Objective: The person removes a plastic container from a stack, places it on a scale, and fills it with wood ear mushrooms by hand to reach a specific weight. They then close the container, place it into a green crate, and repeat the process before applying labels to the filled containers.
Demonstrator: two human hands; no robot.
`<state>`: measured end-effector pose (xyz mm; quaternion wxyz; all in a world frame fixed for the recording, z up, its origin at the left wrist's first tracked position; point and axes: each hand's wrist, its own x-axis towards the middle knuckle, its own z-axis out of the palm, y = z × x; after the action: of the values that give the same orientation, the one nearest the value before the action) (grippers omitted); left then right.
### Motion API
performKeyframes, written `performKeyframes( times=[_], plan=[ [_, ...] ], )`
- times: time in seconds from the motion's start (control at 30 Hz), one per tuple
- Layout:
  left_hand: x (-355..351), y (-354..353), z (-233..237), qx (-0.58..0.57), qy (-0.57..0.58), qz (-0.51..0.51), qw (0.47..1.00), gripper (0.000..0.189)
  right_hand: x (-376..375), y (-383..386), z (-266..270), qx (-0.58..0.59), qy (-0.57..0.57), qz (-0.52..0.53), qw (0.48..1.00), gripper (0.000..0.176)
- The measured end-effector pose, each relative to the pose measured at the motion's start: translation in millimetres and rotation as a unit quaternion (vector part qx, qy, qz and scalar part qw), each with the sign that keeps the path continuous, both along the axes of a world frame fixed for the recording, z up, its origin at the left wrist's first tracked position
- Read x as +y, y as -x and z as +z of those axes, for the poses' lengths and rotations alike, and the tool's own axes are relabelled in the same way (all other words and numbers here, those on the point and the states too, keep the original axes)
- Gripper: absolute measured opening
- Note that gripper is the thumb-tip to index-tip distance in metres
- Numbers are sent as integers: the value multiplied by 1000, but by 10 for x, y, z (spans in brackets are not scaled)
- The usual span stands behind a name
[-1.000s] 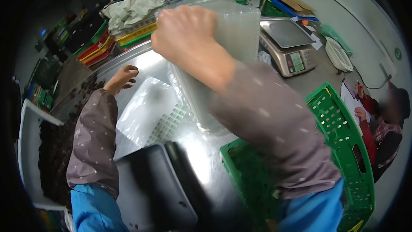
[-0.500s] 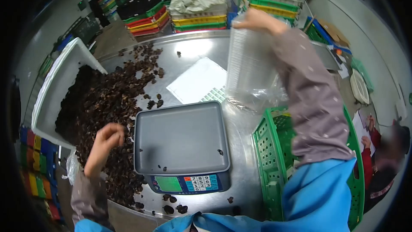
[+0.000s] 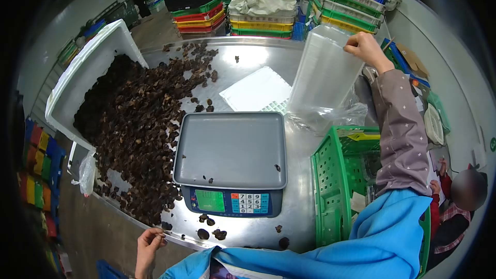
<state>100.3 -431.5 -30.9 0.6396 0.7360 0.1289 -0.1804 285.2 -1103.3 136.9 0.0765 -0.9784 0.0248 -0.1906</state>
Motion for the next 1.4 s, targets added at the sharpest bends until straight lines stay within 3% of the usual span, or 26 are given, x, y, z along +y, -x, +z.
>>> performKeyframes(
  times=[0.23, 0.3, 0.33, 0.4, 0.5, 0.57, 0.63, 0.7, 0.73, 0.77, 0.83, 0.9, 0.93, 1.03, 1.13, 1.2, 1.23, 1.3, 1.33, 1.4],
  plan=[
    [98, 227, -255, 32, 9, 33, 999, 15, -260, 24, -27, 4, -49, -9, 999, 23],
    [293, 251, -472, 128, 18, -65, 989, 58, -270, -11, -42, 6, -79, -3, 997, 23],
    [216, 249, -448, 130, 19, -65, 989, 58, -241, 0, 6, 38, -108, -22, 993, 24],
    [-5, 236, -370, 44, 21, 6, 999, 16, -262, 19, 29, 75, -139, -44, 987, 26],
    [-142, 239, -343, 47, -3, 6, 999, 16, -381, -104, -47, 76, -20, -20, 997, 28],
    [-214, 242, -256, 53, -28, -19, 998, 18, -589, -275, -299, 26, 173, -80, 981, 24],
    [-178, 327, -365, 42, -19, -28, 999, 18, -791, -349, -422, -6, 114, -38, 993, 24],
    [-166, 423, -435, 40, -31, -26, 998, 17, -1120, -470, -302, 134, 45, -45, 989, 27],
    [-136, 473, -473, 41, -31, -32, 998, 18, -1340, -480, -430, 17, 27, 37, 999, 18],
    [-156, 520, -445, 51, 5, -5, 999, 19, -2135, -746, -549, 11, 127, -44, 991, 40],
    [-146, 605, -476, 44, 33, 15, 998, 20, -2324, -888, -530, -240, 260, 32, 935, 30],
    [-93, 670, -538, 47, 10, 13, 999, 20, -415, -316, -102, -168, 429, -183, 868, 23],
    [-60, 689, -571, 52, -5, -9, 999, 21, -164, -265, -94, -173, 422, -172, 873, 23],
    [22, 692, -671, 57, -13, -17, 998, 21, 213, -270, -41, -279, 431, -129, 848, 22],
    [103, 603, -735, 55, -21, -29, 998, 20, 570, -211, 135, -382, 328, 2, 864, 22],
    [171, 507, -774, 48, -23, -46, 998, 20, 982, -124, 91, -241, 293, 30, 925, 18],
    [211, 452, -780, 42, -35, -54, 997, 20, 1175, -69, -129, -237, 296, 25, 925, 18],
    [326, 315, -837, 36, -44, -71, 996, 19, 1660, 126, -801, -167, 38, 259, 951, 13],
    [397, 236, -897, 22, -52, -65, 996, 20, 2251, 436, -922, -63, 17, 210, 976, 16],
    [550, 48, -970, 11, -53, -66, 996, 21, 2874, 767, -1287, -24, 46, 268, 962, 22]
  ],
)
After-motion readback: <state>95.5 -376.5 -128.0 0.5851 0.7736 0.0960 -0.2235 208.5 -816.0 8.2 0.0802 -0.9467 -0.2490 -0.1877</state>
